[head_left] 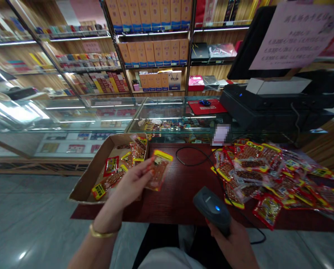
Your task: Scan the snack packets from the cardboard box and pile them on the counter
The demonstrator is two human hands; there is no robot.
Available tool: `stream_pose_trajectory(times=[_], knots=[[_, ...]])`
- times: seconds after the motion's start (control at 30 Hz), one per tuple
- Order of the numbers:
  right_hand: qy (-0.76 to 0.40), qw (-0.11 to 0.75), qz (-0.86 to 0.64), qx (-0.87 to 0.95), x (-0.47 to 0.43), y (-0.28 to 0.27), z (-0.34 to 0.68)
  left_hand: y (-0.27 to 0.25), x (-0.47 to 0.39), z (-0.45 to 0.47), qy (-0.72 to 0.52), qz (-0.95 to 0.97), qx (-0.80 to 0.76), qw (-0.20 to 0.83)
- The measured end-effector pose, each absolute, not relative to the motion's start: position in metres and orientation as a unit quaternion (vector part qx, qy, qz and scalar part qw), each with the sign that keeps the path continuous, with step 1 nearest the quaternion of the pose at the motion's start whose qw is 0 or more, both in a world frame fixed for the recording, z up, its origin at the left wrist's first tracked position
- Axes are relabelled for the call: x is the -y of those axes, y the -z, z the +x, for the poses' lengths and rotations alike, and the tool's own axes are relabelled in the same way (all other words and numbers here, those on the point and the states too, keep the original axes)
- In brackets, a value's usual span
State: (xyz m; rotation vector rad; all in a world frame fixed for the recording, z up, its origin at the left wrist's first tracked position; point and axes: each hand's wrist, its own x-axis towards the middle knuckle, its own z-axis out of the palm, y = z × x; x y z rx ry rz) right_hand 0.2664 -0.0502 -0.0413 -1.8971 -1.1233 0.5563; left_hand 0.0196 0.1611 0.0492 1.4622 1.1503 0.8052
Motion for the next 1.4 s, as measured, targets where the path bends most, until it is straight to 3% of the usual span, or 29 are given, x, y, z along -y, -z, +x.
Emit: stream_pose_trajectory(times=[0.1, 0.27, 0.7, 1.1, 1.4], knots=[[-0.228, 0.402, -0.747, 0.478, 0.050, 0.042, 0.267, -0.009, -0.143, 0.069, -0.289, 0.590, -0.377, 0.652], [-0.229, 0.414, -0.763, 0.441, 0.057, 0.047, 0.272, 0.034, -0.141, 0.091, -0.273, 0.524, -0.395, 0.704], [-0.257, 0.406, -0.752, 0.451, 0.050, 0.049, 0.275, 0.047, -0.149, 0.081, -0.318, 0.390, -0.439, 0.744], [-0.250, 0.440, -0.752, 0.423, 0.049, 0.048, 0.270, 0.048, -0.145, 0.086, -0.264, 0.300, -0.366, 0.840], [-0.260, 0.372, -0.743, 0.492, 0.049, 0.055, 0.285, 0.052, -0.148, 0.087, -0.245, 0.364, -0.393, 0.808]])
